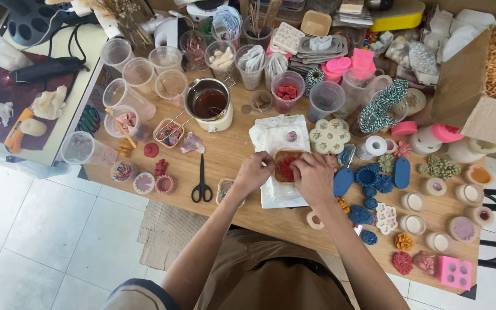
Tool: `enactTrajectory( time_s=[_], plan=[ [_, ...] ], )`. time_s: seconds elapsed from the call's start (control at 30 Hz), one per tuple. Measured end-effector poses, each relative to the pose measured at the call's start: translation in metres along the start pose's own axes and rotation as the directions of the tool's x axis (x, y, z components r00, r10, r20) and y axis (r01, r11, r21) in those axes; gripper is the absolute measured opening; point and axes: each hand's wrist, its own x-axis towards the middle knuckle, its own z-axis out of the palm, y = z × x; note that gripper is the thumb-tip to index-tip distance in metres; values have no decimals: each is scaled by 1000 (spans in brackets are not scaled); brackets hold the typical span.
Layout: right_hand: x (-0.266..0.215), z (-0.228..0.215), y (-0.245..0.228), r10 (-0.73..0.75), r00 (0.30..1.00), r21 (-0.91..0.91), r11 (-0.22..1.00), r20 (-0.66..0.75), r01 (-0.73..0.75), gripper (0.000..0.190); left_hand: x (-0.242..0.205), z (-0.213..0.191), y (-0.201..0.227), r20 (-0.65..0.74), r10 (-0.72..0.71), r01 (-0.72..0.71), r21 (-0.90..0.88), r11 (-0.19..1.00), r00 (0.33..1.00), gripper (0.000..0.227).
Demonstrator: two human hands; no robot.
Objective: The person takes a small plastic storage container, places custom decorative soap or candle elements into it by hand, positions protective sheets over the item, and finishes the packaging.
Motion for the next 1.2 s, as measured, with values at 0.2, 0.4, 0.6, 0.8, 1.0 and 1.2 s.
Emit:
enactTrajectory(
  time_s=[0.2, 0.4, 0.6, 0.8, 1.0, 1.2],
  plan=[
    [1, -19, -9, 3, 995, -7, 1000, -98, -3, 14, -11, -20, -16, 25, -112, 114, -103, 988, 993, 36],
    [0, -47, -31, 157, 979, 234, 964, -134, -123, 11, -37, -96, -138, -300, -109, 101, -42, 994, 948, 28],
    [7, -56, -53, 246, 964, 284, 936, -103, -209, 14, -86, -191, -217, -498, -213, 310, 120, 943, 841, 21],
    [13, -43, -64, 238, 966, 221, 952, -104, -211, 15, -101, -239, -230, -680, -190, 374, 134, 918, 708, 20],
    [20, -30, -74, 213, 969, 240, 954, -125, -179, 16, -82, -243, -215, -602, -272, 349, 13, 937, 751, 19],
    [17, -35, -82, 254, 958, 173, 958, -132, -229, 12, -64, -230, -208, -502, -227, 305, 77, 949, 834, 21]
  ],
)
